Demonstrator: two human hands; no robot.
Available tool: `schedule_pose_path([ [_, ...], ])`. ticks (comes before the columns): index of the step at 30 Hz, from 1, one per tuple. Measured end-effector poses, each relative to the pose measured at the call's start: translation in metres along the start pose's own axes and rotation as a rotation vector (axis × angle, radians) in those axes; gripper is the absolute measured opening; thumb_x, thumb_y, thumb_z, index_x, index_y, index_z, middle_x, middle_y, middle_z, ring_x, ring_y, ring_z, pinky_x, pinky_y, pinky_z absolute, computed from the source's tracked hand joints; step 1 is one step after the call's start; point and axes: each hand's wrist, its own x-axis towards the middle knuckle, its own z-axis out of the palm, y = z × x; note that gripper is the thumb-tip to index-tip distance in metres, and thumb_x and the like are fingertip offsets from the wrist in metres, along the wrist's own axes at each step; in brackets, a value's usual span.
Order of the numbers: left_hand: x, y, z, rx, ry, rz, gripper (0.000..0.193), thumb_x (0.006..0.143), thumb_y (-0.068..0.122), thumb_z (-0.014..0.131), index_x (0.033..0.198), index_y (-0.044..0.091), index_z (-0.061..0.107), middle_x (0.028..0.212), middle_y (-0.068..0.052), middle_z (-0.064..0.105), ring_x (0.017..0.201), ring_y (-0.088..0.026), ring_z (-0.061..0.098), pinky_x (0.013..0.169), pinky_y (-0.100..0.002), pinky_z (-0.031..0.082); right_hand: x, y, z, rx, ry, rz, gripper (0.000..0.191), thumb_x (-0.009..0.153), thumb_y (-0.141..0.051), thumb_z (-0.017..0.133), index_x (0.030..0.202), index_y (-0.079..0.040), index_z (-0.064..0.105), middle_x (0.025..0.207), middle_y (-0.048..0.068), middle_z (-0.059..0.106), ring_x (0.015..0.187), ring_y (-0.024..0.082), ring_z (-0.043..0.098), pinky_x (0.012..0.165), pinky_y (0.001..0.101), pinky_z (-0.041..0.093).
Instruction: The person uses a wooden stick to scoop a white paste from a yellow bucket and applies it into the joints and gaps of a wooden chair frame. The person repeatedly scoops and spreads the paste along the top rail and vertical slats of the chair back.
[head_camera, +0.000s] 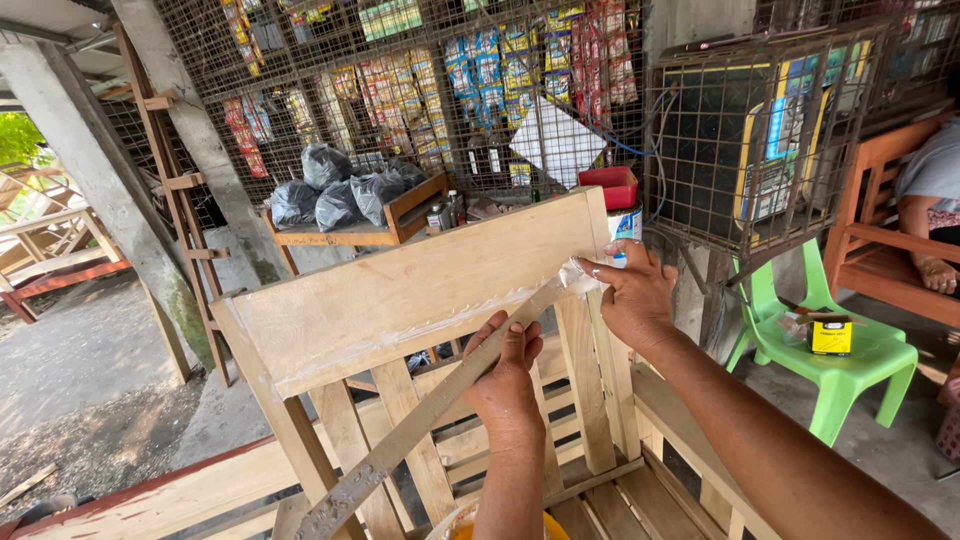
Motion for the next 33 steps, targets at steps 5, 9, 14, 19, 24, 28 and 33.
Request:
schedule_pose_path([
  [5, 0.009, -0.004, 0.011, -0.044, -0.006, 0.036, 0.037, 0.093, 0.008, 0.069, 0.126, -0.007, 0.061, 0.11, -0.018, 0.071, 0.092, -0.024, 0.075, 0.085, -0.036, 0.065, 0.014, 0.016, 0.007, 0.085, 0.127, 0.095, 0.066, 0.08, -0.001, 0.06, 0.133, -0.039, 0.073, 0.135, 0.001, 0.053, 0.131, 0.025, 0.047, 0.106, 0.0493, 0.031],
  [9, 0.012, -0.009, 0.012, -0.024, -0.002, 0.048, 0.037, 0.093, 0.007, 0.069, 0.126, -0.007, 0.061, 0.11, -0.018, 0.072, 0.092, -0.024, 0.076, 0.085, -0.036, 0.066, 0.036, 0.025, 0.013, 0.022, 0.104, 0.151, 0.071, 0.077, -0.003, 0.063, 0.137, -0.041, 0.069, 0.136, 0.002, 0.051, 0.13, 0.026, 0.046, 0.102, 0.0523, 0.032],
  [14, 0.012, -0.011, 0.01, -0.055, 0.007, 0.045, 0.037, 0.092, 0.006, 0.069, 0.125, -0.007, 0.061, 0.11, -0.018, 0.072, 0.091, -0.024, 0.076, 0.085, -0.037, 0.066, 0.056, 0.02, 0.006, -0.022, 0.054, 0.091, 0.074, 0.077, -0.004, 0.065, 0.141, -0.04, 0.064, 0.136, 0.003, 0.05, 0.126, 0.028, 0.047, 0.102, 0.0527, 0.032],
  [19, 0.012, -0.006, 0.009, -0.067, 0.008, 0.049, 0.035, 0.092, 0.005, 0.069, 0.124, -0.007, 0.062, 0.109, -0.018, 0.072, 0.09, -0.025, 0.076, 0.085, -0.037, 0.066, 0.059, 0.008, -0.007, -0.16, 0.029, 0.069, 0.073, 0.076, -0.003, 0.066, 0.14, -0.039, 0.066, 0.134, 0.004, 0.05, 0.124, 0.027, 0.047, 0.101, 0.0519, 0.031],
  [24, 0.01, -0.001, 0.011, -0.037, 0.019, 0.046, 0.035, 0.093, 0.005, 0.069, 0.125, -0.006, 0.062, 0.109, -0.018, 0.072, 0.091, -0.024, 0.076, 0.084, -0.036, 0.065, 0.067, 0.002, -0.014, -0.149, 0.166, 0.027, 0.066, 0.075, -0.005, 0.067, 0.133, -0.036, 0.071, 0.134, 0.006, 0.05, 0.126, 0.027, 0.045, 0.102, 0.0504, 0.029],
  [28, 0.01, 0.003, 0.016, -0.012, 0.02, 0.036, 0.036, 0.092, 0.006, 0.068, 0.126, -0.006, 0.062, 0.11, -0.018, 0.072, 0.094, -0.024, 0.077, 0.086, -0.036, 0.067, 0.078, -0.001, -0.015, -0.18, 0.079, 0.057, 0.072, 0.075, 0.0, 0.066, 0.135, -0.04, 0.07, 0.135, 0.006, 0.049, 0.119, 0.027, 0.045, 0.099, 0.0474, 0.03],
  [33, 0.011, 0.006, 0.022, -0.012, 0.005, 0.026, 0.036, 0.093, 0.007, 0.067, 0.127, -0.005, 0.061, 0.112, -0.018, 0.072, 0.096, -0.024, 0.077, 0.087, -0.035, 0.067, 0.075, -0.001, -0.016, -0.221, 0.025, 0.074, 0.057, 0.082, -0.006, 0.07, 0.126, -0.043, 0.074, 0.132, 0.003, 0.05, 0.124, 0.025, 0.044, 0.103, 0.0453, 0.03],
])
